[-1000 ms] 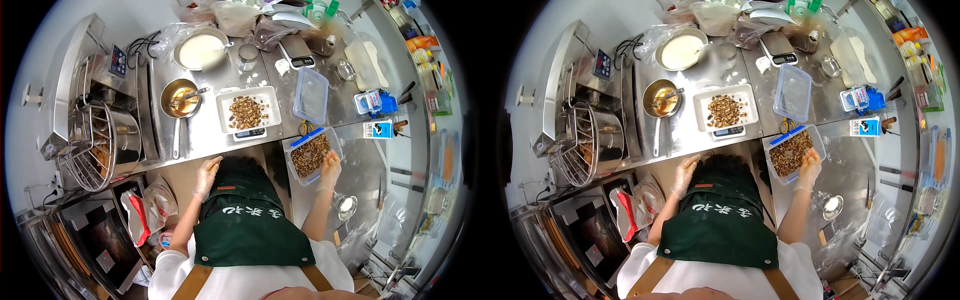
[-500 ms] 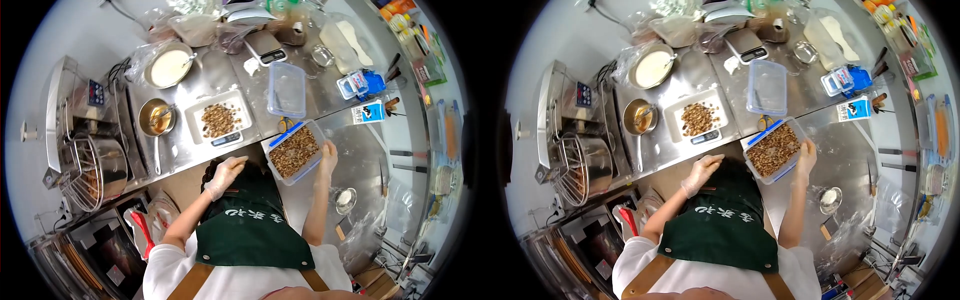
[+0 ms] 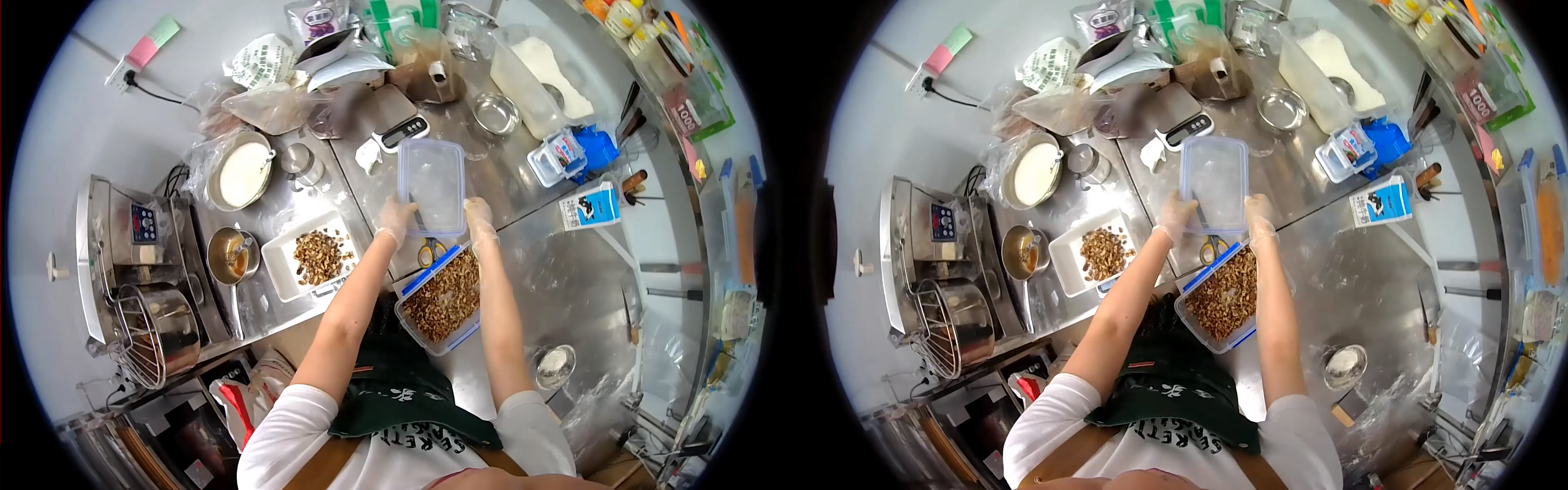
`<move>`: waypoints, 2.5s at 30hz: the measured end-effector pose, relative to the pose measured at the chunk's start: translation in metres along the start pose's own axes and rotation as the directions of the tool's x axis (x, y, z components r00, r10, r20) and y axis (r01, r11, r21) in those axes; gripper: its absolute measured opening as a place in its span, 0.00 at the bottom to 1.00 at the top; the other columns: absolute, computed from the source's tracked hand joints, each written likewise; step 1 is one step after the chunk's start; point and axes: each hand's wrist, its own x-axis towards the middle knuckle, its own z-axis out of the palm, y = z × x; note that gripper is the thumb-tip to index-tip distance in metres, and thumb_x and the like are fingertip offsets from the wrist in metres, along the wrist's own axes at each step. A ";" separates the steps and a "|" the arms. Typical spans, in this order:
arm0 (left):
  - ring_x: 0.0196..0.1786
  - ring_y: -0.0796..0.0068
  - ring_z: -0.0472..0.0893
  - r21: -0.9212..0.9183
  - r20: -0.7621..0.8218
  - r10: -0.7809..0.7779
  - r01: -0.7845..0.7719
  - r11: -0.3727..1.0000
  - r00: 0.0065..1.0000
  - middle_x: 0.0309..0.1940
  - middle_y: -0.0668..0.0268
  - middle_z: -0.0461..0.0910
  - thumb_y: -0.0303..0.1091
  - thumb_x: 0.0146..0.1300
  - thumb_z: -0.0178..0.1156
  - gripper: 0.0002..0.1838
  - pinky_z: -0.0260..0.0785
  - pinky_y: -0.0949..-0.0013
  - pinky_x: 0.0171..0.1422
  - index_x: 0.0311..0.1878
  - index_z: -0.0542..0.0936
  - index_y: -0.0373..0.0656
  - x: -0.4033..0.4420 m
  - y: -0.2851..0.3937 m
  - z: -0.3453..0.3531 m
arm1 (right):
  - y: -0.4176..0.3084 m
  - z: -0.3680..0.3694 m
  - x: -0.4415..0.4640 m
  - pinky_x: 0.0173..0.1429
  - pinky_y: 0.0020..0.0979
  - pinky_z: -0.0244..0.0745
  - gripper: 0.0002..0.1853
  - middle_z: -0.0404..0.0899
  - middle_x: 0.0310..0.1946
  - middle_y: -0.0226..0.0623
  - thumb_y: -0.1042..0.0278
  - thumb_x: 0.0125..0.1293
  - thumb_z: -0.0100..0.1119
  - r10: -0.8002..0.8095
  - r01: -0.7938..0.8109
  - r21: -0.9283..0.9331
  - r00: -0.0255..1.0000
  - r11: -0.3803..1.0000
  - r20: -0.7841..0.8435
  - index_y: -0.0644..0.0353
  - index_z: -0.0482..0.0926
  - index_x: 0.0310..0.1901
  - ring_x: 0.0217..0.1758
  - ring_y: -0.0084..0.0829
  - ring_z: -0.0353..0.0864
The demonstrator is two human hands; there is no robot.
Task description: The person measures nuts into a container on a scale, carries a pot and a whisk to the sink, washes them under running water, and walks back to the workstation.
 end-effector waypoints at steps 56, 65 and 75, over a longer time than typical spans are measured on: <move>0.54 0.50 0.76 0.466 0.490 0.359 -0.587 0.662 0.794 0.48 0.48 0.79 0.29 0.51 0.68 0.28 0.70 0.58 0.57 0.58 0.77 0.39 -0.161 -0.009 -0.011 | 0.061 -0.073 -0.282 0.36 0.39 0.74 0.15 0.76 0.34 0.46 0.63 0.61 0.65 0.322 -0.301 0.118 0.910 0.946 -0.261 0.62 0.80 0.46 0.30 0.39 0.79; 0.50 0.52 0.79 0.493 0.471 0.318 -0.544 0.679 0.823 0.47 0.50 0.78 0.30 0.51 0.69 0.29 0.72 0.60 0.55 0.60 0.77 0.43 -0.161 -0.009 -0.011 | 0.067 -0.075 -0.280 0.38 0.41 0.75 0.15 0.79 0.31 0.48 0.61 0.59 0.67 0.302 -0.307 0.007 0.934 0.952 -0.190 0.63 0.80 0.43 0.33 0.43 0.81; 0.50 0.59 0.80 0.271 0.541 0.173 -0.365 0.890 0.823 0.48 0.52 0.79 0.27 0.54 0.69 0.32 0.72 0.64 0.55 0.64 0.72 0.36 -0.132 -0.026 -0.020 | 0.089 -0.078 -0.275 0.46 0.38 0.75 0.24 0.82 0.39 0.47 0.52 0.58 0.68 0.307 -0.289 0.149 0.944 0.946 -0.118 0.64 0.79 0.48 0.44 0.39 0.82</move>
